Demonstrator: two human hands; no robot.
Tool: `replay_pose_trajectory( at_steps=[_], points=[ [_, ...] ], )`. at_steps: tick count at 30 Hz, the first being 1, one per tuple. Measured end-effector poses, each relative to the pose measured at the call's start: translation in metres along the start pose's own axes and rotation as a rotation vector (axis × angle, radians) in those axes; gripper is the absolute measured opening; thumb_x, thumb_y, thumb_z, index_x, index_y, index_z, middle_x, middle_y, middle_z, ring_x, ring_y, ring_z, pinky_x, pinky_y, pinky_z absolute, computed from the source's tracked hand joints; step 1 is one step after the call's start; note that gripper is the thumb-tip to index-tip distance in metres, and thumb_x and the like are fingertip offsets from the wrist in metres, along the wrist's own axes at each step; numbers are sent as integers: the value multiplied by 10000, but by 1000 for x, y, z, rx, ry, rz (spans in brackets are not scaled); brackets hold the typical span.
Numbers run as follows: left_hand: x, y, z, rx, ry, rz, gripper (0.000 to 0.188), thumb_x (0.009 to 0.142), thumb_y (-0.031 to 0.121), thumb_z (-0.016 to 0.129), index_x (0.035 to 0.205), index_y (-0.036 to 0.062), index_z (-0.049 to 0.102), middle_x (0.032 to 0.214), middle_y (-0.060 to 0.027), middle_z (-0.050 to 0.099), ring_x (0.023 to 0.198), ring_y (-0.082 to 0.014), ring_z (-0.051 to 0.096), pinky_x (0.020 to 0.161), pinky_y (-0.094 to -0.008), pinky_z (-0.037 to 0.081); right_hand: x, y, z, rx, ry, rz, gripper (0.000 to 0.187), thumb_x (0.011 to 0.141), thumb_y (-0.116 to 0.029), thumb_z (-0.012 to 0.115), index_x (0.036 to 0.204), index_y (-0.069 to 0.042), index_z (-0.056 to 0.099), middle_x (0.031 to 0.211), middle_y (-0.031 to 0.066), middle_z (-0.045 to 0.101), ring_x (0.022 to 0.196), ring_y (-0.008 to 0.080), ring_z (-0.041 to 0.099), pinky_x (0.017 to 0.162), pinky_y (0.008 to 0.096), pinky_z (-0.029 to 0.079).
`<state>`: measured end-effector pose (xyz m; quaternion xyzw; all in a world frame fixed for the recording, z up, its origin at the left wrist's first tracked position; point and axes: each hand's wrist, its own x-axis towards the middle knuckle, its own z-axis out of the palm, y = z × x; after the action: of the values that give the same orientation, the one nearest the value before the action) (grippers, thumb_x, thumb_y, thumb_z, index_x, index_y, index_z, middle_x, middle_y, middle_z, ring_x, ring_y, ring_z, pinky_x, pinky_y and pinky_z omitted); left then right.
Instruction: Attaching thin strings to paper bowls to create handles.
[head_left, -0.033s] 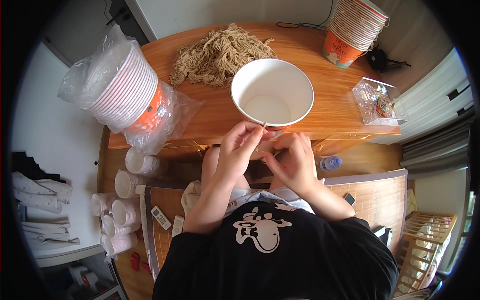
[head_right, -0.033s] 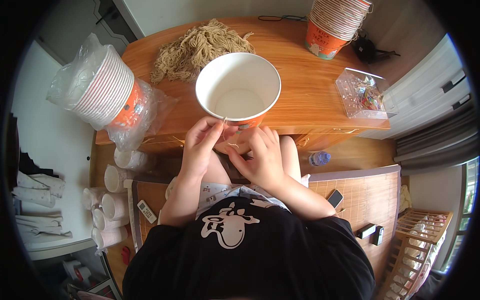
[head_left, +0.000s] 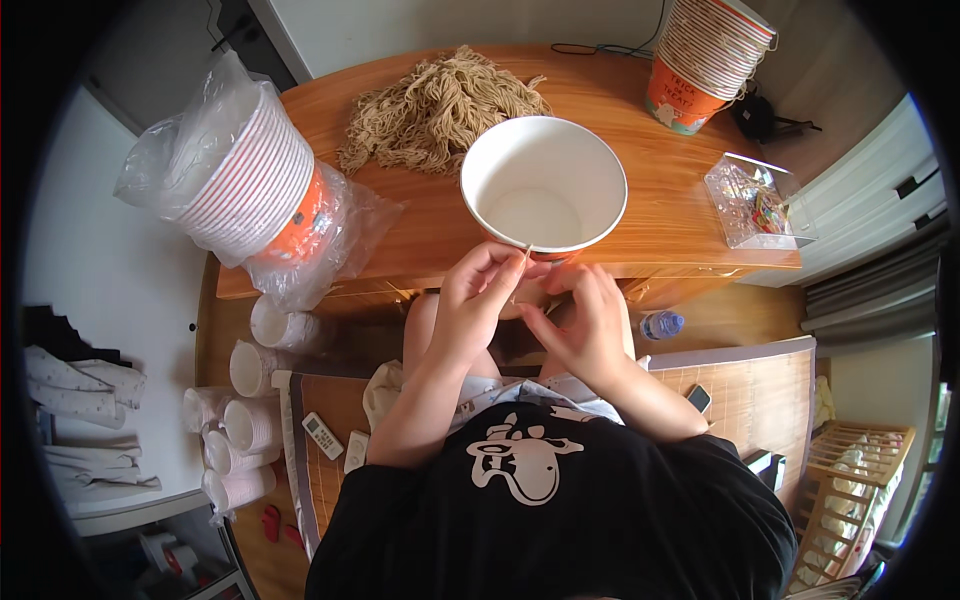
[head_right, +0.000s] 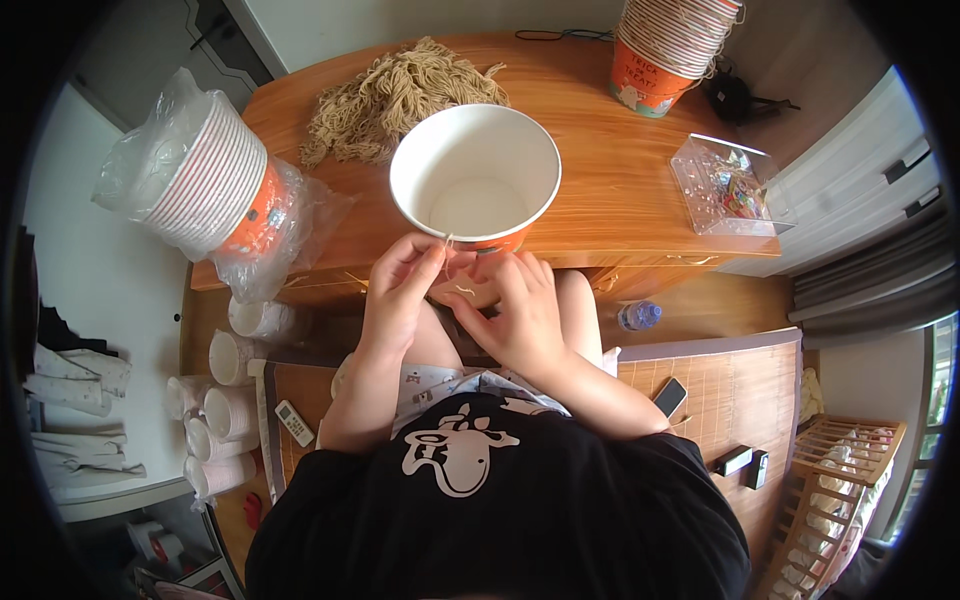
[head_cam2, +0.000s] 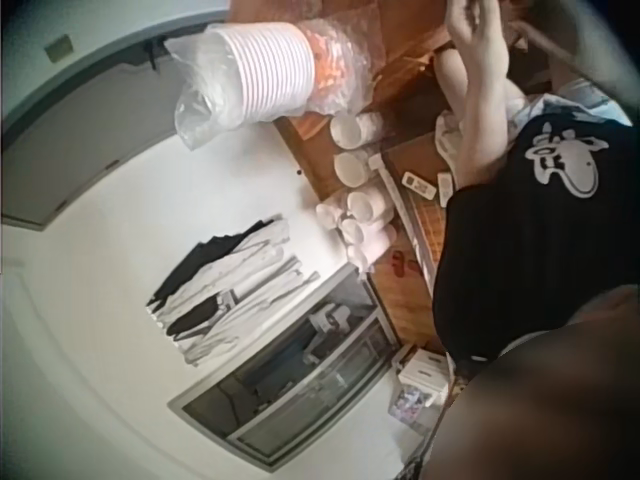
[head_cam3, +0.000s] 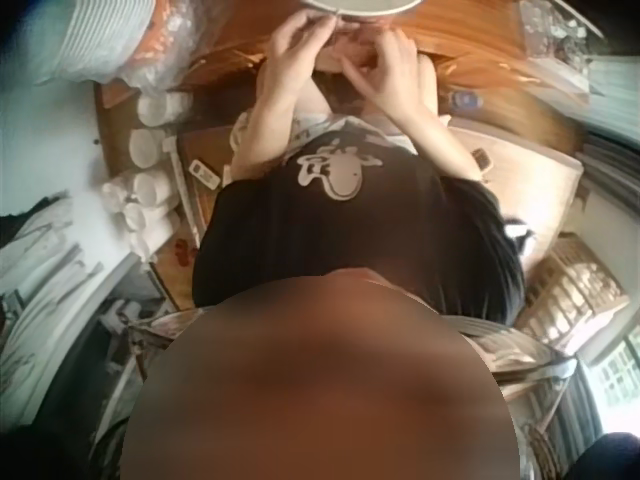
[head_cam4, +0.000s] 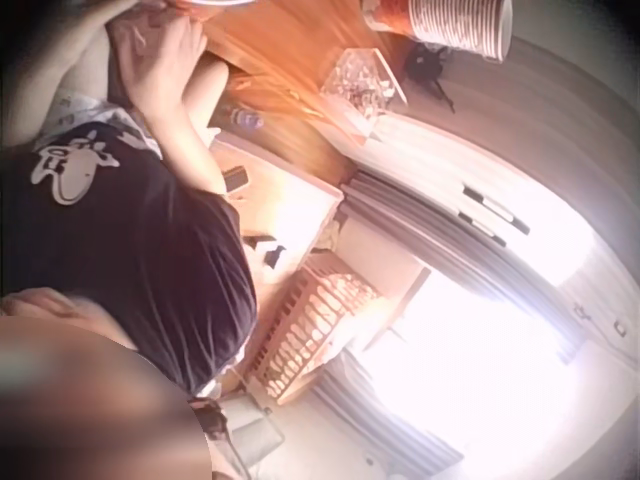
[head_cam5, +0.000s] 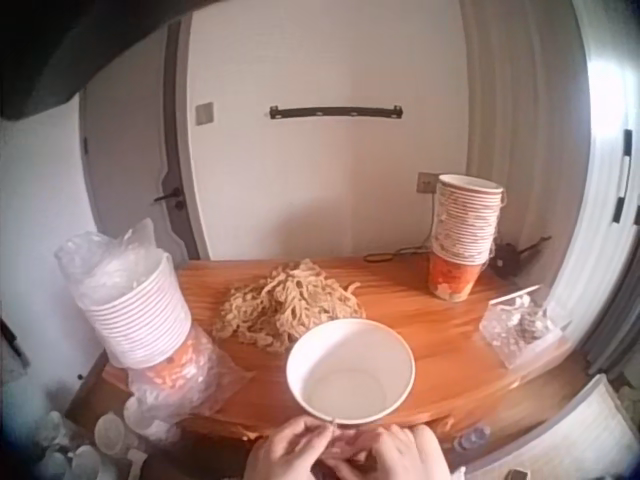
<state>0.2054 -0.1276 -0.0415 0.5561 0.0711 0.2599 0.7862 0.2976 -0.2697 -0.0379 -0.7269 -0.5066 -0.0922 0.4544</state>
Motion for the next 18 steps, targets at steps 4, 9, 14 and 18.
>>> replay_pose_trajectory(
  at_steps=[4, 9, 14, 18],
  points=[
    [-2, 7, 0, 27, -22, 13, 199, 1065, 162, 569, 1094, -27, 622, 1123, -138, 721, 1018, -159, 703, 893, -276, 564, -6, -2, 20, 25, 15, 103, 405, 774, -194, 861, 999, -70, 548, 935, 77, 675, 905, 317, 642, 809, 409, 464],
    [-5, 16, -3, 114, -15, -63, 170, 1046, 170, 603, 1079, 8, 640, 1122, -117, 725, 1011, -133, 669, 887, -281, 515, -18, 12, 22, 361, 9, 195, 352, 835, -31, 785, 1050, -40, 506, 982, 85, 686, 913, 258, 672, 834, 378, 494],
    [-8, 9, -8, 170, 15, -8, 147, 1029, 155, 635, 1075, 16, 646, 1058, -49, 707, 943, -91, 628, 848, -250, 492, -8, -3, -1, 939, -82, 376, 279, 950, 38, 655, 1112, -27, 437, 1069, 86, 643, 1040, 114, 658, 920, 247, 513],
    [-9, 4, -6, 336, 23, 33, 159, 1021, 133, 645, 1074, -16, 650, 1011, -43, 701, 909, -79, 647, 837, -239, 538, -8, -7, -7, 821, -80, 275, 285, 944, 35, 668, 1107, -19, 441, 1066, 96, 644, 1032, 143, 674, 884, 264, 532]
  ],
)
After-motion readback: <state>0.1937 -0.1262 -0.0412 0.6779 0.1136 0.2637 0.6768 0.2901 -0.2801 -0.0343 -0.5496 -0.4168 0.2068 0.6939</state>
